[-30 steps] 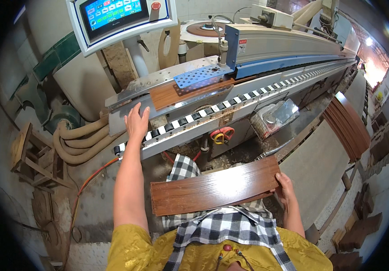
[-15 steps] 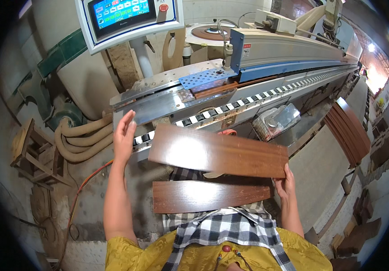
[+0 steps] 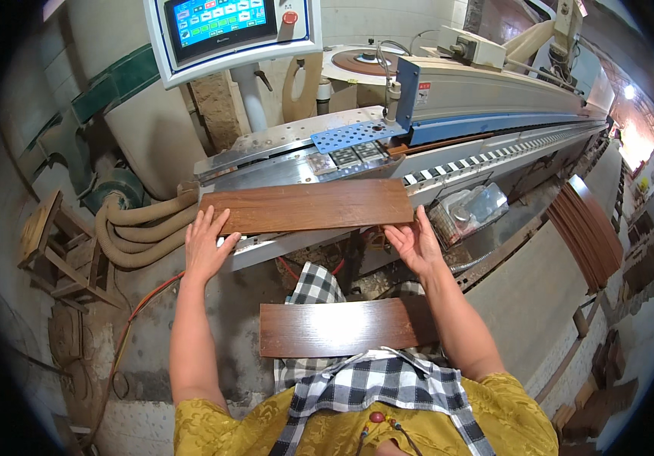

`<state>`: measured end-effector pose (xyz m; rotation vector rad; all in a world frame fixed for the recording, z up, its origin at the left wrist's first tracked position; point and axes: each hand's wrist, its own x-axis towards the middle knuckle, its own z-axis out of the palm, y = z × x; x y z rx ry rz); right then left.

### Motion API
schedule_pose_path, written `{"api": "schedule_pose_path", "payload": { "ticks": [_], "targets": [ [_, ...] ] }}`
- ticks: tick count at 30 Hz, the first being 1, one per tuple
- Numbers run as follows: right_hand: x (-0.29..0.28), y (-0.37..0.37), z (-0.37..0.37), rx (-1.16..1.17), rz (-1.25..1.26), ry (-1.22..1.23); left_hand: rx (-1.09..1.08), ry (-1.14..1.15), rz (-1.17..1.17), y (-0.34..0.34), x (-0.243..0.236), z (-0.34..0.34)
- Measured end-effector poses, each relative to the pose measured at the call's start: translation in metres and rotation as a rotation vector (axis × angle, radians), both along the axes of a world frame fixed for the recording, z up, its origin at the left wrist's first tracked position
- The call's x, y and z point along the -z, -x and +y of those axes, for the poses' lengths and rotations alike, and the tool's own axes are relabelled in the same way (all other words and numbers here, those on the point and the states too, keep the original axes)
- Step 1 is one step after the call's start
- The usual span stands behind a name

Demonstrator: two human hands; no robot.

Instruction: The person feeds wooden planks into a CNC woodworking machine one at a time, then retrieves them from the output side. They briefly interact with a circular component on a separate machine and adjust settings on the CNC control panel before resuming feeding planks.

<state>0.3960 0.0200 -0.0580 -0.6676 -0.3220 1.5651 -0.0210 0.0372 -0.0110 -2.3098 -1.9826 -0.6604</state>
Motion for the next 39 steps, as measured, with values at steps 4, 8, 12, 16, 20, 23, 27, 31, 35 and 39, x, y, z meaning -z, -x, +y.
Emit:
{"api": "schedule_pose_path", "payload": {
  "ticks": [4, 8, 12, 16, 20, 23, 27, 31, 35, 39],
  "targets": [
    [0.0, 0.002, -0.017, 0.0, -0.124, -0.033, -0.114, 0.085, -0.061, 0.001, -0.008, 0.008],
    [0.031, -0.04, -0.071, 0.074, -0.592, -0.015, -0.189, 0.121, -0.087, -0.004, -0.008, 0.032],
    [0.09, -0.09, -0.136, 0.361, -1.163, 0.085, -0.263, 0.118, -0.121, -0.016, -0.007, 0.059],
    [0.123, -0.098, -0.189, 0.463, -1.502, 0.199, -0.346, 0.138, -0.165, -0.021, -0.007, 0.075],
    [0.16, -0.097, -0.192, 0.487, -1.295, 0.256, -0.361, 0.058, -0.194, -0.018, 0.005, 0.079],
    [0.164, -0.092, -0.186, 0.493, -1.167, 0.288, -0.414, -0.03, -0.273, -0.021, 0.011, 0.076],
    [0.161, -0.088, -0.186, 0.567, -1.339, 0.31, -0.459, -0.038, -0.365, -0.023, 0.008, 0.07],
    [0.151, -0.085, -0.186, 0.628, -1.433, 0.364, -0.436, -0.057, -0.408, -0.017, 0.012, 0.072],
    [0.147, -0.087, -0.186, 0.646, -1.481, 0.406, -0.423, -0.087, -0.41, -0.015, 0.014, 0.073],
    [0.147, -0.097, -0.185, 0.685, -1.462, 0.354, -0.411, -0.107, -0.411, -0.013, 0.018, 0.076]
  ]
}}
